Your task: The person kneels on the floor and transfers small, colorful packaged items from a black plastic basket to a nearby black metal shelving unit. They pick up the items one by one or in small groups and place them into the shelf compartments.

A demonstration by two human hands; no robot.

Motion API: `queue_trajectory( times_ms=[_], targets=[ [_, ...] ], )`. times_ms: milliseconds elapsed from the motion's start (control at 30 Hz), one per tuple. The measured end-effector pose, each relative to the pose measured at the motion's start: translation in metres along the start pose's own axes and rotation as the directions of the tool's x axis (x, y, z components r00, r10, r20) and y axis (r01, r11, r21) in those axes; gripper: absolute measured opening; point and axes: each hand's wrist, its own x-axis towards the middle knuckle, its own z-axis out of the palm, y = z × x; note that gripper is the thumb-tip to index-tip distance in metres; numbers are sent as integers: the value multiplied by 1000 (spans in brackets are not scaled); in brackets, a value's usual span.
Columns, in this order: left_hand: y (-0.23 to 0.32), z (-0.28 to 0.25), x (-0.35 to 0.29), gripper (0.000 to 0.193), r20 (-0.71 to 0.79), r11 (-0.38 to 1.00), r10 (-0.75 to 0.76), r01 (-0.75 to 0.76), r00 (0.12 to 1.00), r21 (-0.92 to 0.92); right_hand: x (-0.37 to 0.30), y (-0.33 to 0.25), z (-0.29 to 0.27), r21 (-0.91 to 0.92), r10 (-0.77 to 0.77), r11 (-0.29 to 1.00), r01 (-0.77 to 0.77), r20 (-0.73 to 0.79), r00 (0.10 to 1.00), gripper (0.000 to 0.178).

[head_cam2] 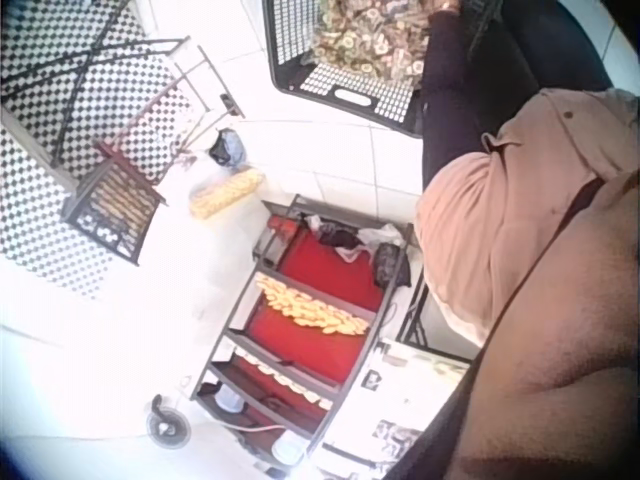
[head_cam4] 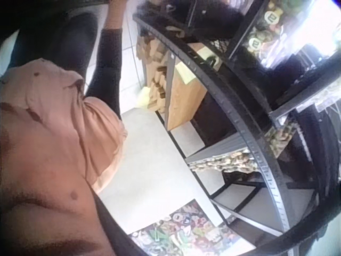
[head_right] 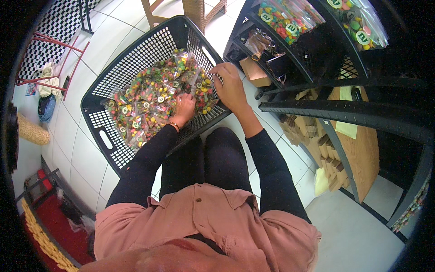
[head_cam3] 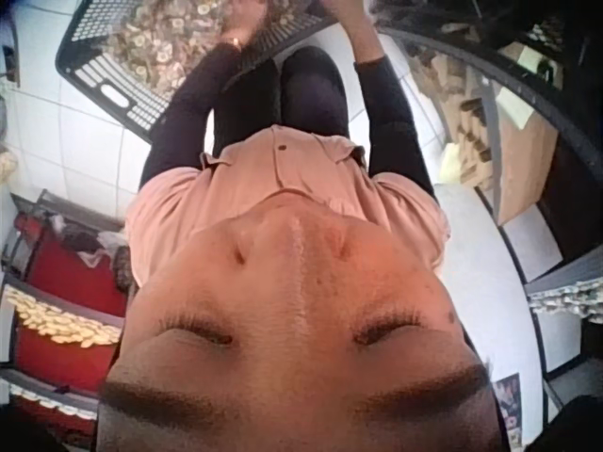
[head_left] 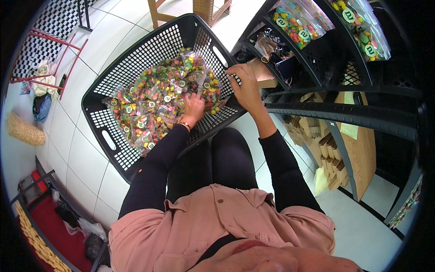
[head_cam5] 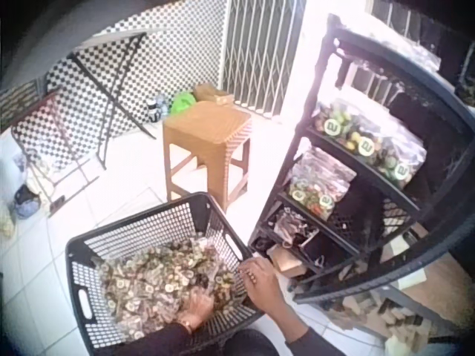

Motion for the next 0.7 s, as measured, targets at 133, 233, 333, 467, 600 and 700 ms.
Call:
queue_trajectory(
  times_ms=[133, 233, 333, 467, 600, 700],
  targets=[
    [11, 4, 5, 25, 67, 996, -86, 86, 994, 2, -6, -5, 2, 16, 81, 997, -82, 53, 995, 15],
    [9, 12, 11, 30, 153, 986, -150, 160, 977, -50, -12, -2, 4, 29, 105, 994, -107, 66, 992, 15],
    [2, 11, 15, 36, 330, 957, -181, 243, 926, -156, -20, 2, 5, 56, 148, 987, -154, 98, 984, 16],
    [-15, -20, 25, 41, 456, 839, -214, 402, 864, -367, -30, 6, 6, 16, 140, 990, -143, 120, 983, 18],
    [-47, -55, 26, 38, 467, 469, -194, 500, 863, -728, -37, 3, 2, -8, 68, 998, -68, 245, 967, 36],
    [-39, -115, 28, 27, 464, 214, -150, 487, 873, -847, -40, -10, 1, 12, 12, 1000, -16, 283, 959, 61]
  ],
)
